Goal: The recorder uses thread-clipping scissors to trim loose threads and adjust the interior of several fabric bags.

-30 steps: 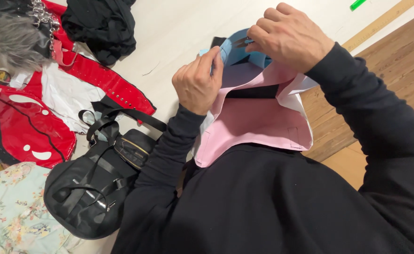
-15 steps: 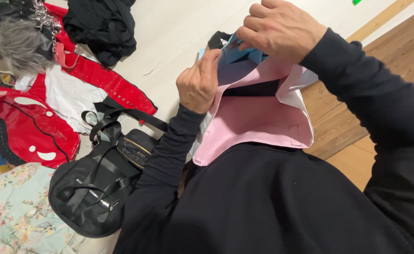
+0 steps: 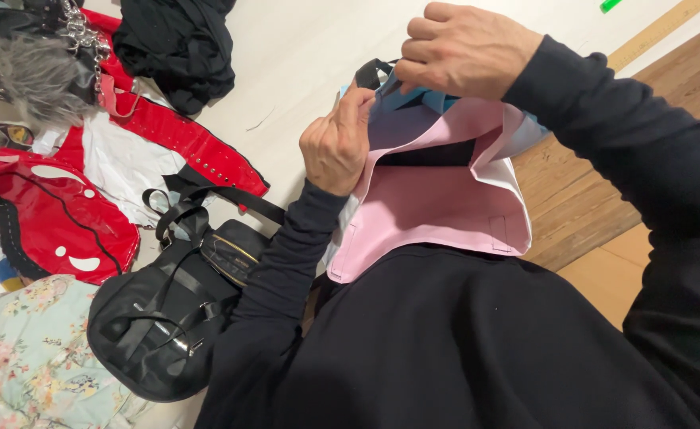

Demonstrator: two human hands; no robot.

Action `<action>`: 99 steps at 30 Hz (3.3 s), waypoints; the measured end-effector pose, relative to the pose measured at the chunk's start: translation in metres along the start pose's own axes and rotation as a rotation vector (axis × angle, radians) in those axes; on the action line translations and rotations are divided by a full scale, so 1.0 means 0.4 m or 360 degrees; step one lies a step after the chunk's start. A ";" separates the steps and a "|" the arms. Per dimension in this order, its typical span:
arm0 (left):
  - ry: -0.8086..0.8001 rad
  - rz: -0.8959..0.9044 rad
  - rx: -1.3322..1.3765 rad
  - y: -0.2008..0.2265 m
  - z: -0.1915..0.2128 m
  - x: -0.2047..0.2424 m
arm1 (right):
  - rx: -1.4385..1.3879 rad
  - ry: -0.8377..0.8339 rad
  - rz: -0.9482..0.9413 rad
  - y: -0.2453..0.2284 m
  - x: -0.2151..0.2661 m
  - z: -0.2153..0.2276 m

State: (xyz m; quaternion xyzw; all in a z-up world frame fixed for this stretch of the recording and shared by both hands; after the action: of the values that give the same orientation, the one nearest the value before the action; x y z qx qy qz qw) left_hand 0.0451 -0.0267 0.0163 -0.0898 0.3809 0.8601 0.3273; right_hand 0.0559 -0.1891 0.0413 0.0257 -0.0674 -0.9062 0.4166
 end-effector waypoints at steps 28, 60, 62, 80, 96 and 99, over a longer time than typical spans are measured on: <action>-0.0657 0.0433 -0.0296 -0.152 0.103 -0.044 | -0.1068 0.0561 -0.1852 -0.050 0.559 -0.042; -0.0597 0.0799 -0.0325 0.063 0.326 0.149 | -0.1586 0.0904 -0.2561 -0.217 0.743 -0.258; -0.0747 0.0865 -0.0513 -0.002 0.292 0.198 | -0.1983 0.0271 -0.2414 -0.264 0.683 -0.128; -0.0899 0.0619 -0.0352 0.011 0.559 -0.201 | -0.0850 0.0474 -0.1631 0.218 0.844 -0.043; -0.0346 -0.1208 -0.0318 0.194 0.246 0.159 | -0.2420 0.1791 -0.2203 -0.263 0.805 -0.371; -0.0596 -0.1043 -0.0462 0.096 0.148 0.158 | -0.2329 0.1859 -0.2665 -0.425 0.833 -0.482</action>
State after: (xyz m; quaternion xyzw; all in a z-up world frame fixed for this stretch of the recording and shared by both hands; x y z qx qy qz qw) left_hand -0.0222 0.0277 0.0548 -0.0936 0.1404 0.7566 0.6318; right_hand -0.2694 -0.3518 -0.1707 0.2206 0.6815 -0.5707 -0.4015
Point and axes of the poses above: each hand's wrist, its own x-axis away from the middle knuckle, its own z-axis out of the back of the hand, y = z × x, the point moved 7 cm from there along -x, towards the middle knuckle, and after that the axes turned 6 degrees about x, right-handed, at the moved point
